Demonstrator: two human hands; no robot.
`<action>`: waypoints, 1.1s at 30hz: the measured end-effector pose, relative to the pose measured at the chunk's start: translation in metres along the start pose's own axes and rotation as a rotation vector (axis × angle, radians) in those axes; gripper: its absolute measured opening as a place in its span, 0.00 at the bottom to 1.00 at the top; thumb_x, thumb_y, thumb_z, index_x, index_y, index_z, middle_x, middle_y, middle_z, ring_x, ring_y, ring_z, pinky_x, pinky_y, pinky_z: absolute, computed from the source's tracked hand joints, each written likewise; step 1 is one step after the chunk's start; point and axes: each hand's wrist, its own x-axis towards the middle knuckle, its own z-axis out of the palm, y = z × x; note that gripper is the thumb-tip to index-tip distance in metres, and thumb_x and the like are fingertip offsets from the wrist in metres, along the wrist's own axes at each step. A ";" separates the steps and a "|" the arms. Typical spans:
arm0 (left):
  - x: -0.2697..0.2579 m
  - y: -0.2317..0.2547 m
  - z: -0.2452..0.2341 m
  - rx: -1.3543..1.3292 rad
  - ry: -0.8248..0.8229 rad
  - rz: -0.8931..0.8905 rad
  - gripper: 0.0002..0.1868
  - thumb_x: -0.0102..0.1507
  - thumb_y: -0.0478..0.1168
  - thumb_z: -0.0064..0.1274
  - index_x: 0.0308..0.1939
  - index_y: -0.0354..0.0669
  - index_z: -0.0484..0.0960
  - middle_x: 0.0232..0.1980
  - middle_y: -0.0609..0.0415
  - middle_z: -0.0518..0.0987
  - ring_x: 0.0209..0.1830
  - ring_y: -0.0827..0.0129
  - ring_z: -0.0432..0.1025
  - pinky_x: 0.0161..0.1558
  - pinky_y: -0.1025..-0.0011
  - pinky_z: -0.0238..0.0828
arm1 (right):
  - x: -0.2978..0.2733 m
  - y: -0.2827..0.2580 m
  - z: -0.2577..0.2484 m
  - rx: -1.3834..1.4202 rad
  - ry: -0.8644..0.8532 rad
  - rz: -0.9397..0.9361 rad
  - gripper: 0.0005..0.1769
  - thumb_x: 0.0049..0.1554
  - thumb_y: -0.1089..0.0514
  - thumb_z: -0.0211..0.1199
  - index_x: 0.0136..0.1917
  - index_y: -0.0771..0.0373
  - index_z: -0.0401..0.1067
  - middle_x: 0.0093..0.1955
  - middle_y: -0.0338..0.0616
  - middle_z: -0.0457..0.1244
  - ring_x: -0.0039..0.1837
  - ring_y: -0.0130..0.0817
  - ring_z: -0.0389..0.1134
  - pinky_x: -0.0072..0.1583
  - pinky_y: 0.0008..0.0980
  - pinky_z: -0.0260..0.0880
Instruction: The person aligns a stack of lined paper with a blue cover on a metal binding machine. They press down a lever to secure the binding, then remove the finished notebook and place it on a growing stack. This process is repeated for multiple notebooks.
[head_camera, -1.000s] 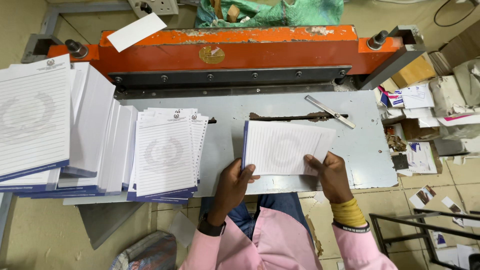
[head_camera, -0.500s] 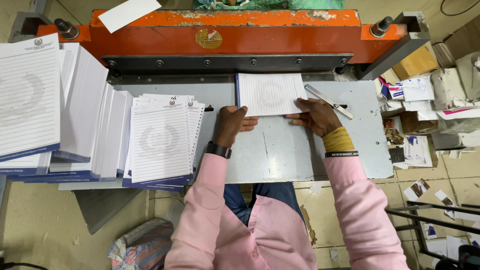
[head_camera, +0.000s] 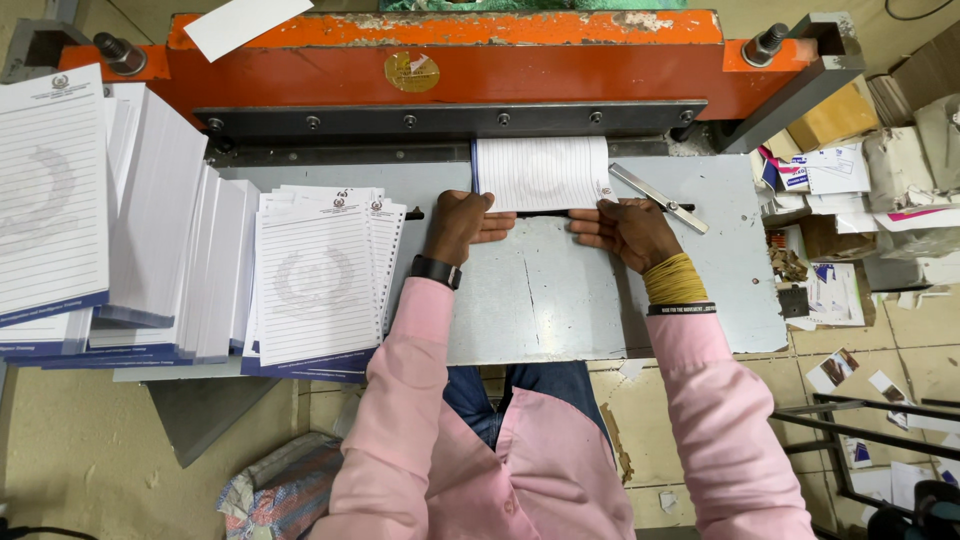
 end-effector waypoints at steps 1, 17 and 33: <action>-0.002 0.002 0.000 0.002 -0.001 -0.003 0.26 0.74 0.36 0.42 0.71 0.15 0.65 0.52 0.22 0.84 0.52 0.43 0.84 0.51 0.57 0.87 | 0.001 0.000 0.000 0.002 0.004 -0.007 0.10 0.73 0.61 0.52 0.56 0.69 0.71 0.61 0.63 0.73 0.57 0.49 0.79 0.55 0.44 0.85; 0.002 0.001 0.002 0.007 0.001 -0.009 0.25 0.74 0.36 0.42 0.69 0.16 0.66 0.52 0.22 0.84 0.52 0.43 0.84 0.50 0.57 0.88 | 0.001 -0.003 -0.001 0.019 -0.026 -0.006 0.12 0.73 0.60 0.52 0.57 0.71 0.72 0.60 0.61 0.73 0.57 0.47 0.79 0.55 0.43 0.85; -0.001 0.005 0.004 0.016 0.021 -0.030 0.25 0.74 0.36 0.42 0.70 0.17 0.65 0.52 0.22 0.84 0.52 0.43 0.84 0.50 0.57 0.88 | 0.005 -0.001 -0.005 0.043 -0.029 0.005 0.11 0.73 0.60 0.52 0.53 0.68 0.72 0.59 0.61 0.73 0.57 0.49 0.79 0.57 0.45 0.84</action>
